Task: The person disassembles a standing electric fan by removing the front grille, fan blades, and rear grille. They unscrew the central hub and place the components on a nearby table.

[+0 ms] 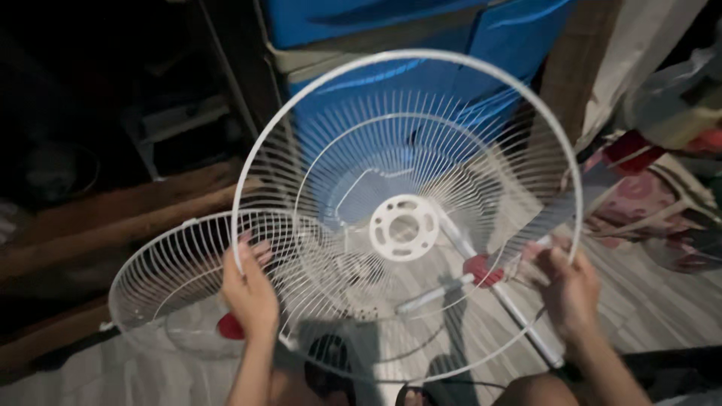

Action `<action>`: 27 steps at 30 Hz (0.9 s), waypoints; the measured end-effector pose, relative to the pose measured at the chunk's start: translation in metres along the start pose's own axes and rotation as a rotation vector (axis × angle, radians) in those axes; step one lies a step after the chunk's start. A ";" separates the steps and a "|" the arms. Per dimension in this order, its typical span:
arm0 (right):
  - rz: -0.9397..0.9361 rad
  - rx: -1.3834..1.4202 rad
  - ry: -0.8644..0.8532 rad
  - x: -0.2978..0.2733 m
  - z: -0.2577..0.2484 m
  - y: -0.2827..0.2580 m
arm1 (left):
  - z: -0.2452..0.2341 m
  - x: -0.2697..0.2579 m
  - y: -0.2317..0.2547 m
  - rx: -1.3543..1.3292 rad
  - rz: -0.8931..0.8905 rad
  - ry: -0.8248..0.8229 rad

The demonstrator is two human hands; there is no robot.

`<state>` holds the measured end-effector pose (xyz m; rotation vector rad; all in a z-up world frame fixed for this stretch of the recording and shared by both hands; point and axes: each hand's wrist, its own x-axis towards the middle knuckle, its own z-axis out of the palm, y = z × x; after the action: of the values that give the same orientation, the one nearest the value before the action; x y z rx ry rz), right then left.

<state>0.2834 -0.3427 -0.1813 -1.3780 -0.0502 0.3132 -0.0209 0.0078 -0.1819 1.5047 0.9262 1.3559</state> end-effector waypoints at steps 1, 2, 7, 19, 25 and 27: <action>-0.005 0.008 -0.007 0.002 -0.001 -0.002 | 0.003 -0.002 0.000 -0.035 -0.007 0.002; -0.005 0.018 -0.024 0.002 -0.005 -0.004 | 0.004 -0.006 0.001 -0.037 0.007 -0.007; 0.001 0.150 -0.109 0.001 -0.016 -0.021 | 0.009 -0.013 0.015 -0.075 0.033 -0.002; -0.100 0.017 -0.091 -0.024 -0.001 -0.072 | 0.018 0.014 0.059 -0.096 0.121 0.052; -0.231 0.189 -0.081 -0.045 0.015 -0.111 | -0.007 0.023 0.123 0.060 0.272 0.147; -0.295 0.191 -0.105 -0.055 0.017 -0.139 | -0.014 0.029 0.148 -0.044 0.223 0.070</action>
<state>0.2530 -0.3620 -0.0348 -1.1454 -0.3005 0.1389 -0.0354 -0.0126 -0.0330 1.5712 0.7838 1.5870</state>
